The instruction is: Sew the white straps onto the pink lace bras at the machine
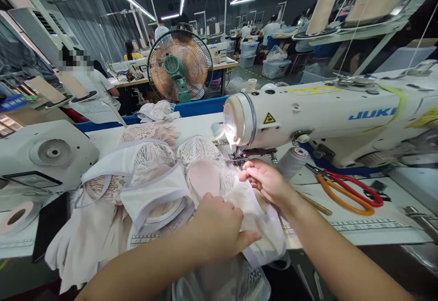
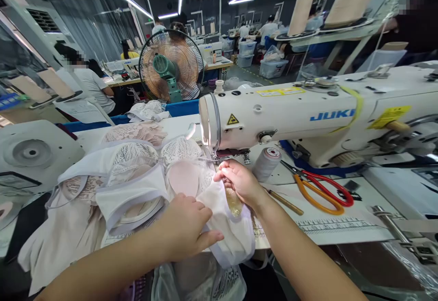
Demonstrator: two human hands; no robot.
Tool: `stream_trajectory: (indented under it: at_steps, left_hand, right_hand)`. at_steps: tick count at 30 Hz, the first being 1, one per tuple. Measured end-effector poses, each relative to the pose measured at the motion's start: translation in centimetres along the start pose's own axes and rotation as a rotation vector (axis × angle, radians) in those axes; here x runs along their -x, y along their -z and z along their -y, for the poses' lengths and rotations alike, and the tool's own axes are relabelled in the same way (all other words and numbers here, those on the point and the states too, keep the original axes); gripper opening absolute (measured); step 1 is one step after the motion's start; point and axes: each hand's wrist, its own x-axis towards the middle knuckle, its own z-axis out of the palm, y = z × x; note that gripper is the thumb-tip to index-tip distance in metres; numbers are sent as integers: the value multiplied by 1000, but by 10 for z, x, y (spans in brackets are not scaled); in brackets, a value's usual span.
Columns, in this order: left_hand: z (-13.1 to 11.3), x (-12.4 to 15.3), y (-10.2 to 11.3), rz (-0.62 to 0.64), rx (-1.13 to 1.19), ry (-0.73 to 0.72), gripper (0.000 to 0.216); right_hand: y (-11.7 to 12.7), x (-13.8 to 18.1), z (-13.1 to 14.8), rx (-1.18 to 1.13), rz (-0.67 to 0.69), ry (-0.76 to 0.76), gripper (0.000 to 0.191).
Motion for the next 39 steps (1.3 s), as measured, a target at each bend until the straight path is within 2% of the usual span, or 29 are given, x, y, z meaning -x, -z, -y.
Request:
stream_trajectory:
  at_steps: [3,6,8,10,13,17,19,20,21,23,25,28,31,34,39]
  left_hand:
    - [-9,7,-7,-37,225,214,53]
    - [-17,9,-27,-249,422,380,47]
    - [-22,8,-43,-396,446,497,43]
    - [-26,7,-54,-545,430,605,29]
    - [-32,4,-61,-590,460,621,24]
    - [-33,8,-61,-567,495,616,9]
    - [-26,15,-59,-602,652,550,11]
    - [-20,19,-57,-613,805,497,12]
    - [-13,25,-53,-609,992,444,12]
    - [2,37,-40,-581,1317,430,12]
    - [19,47,-20,-516,1454,407,11]
    - [42,52,12,-237,1341,316,13]
    - [61,39,32,-63,1172,214,15]
    - [74,14,29,45,1094,154,16]
    - [87,-28,-3,-48,1209,190,18]
  right_hand:
    - [-14,13,3,44,4,52,17]
    - [-29,30,7,189,-53,159,11]
    - [-37,40,11,400,-116,295,8]
    - [-41,48,16,562,-150,408,8]
    - [-47,58,24,702,-130,464,8]
    - [-54,64,34,959,-90,415,14]
    - [-54,63,38,1036,-53,384,15]
    - [-54,63,42,1060,-22,372,15]
    - [-53,63,45,1086,17,360,15]
    - [-51,65,55,1126,110,333,15]
    - [-49,66,67,1139,189,305,15]
    - [-46,62,81,1104,270,258,14]
    - [-41,47,79,1000,334,203,16]
    - [-34,27,60,855,354,165,16]
    - [-18,0,26,681,316,172,14]
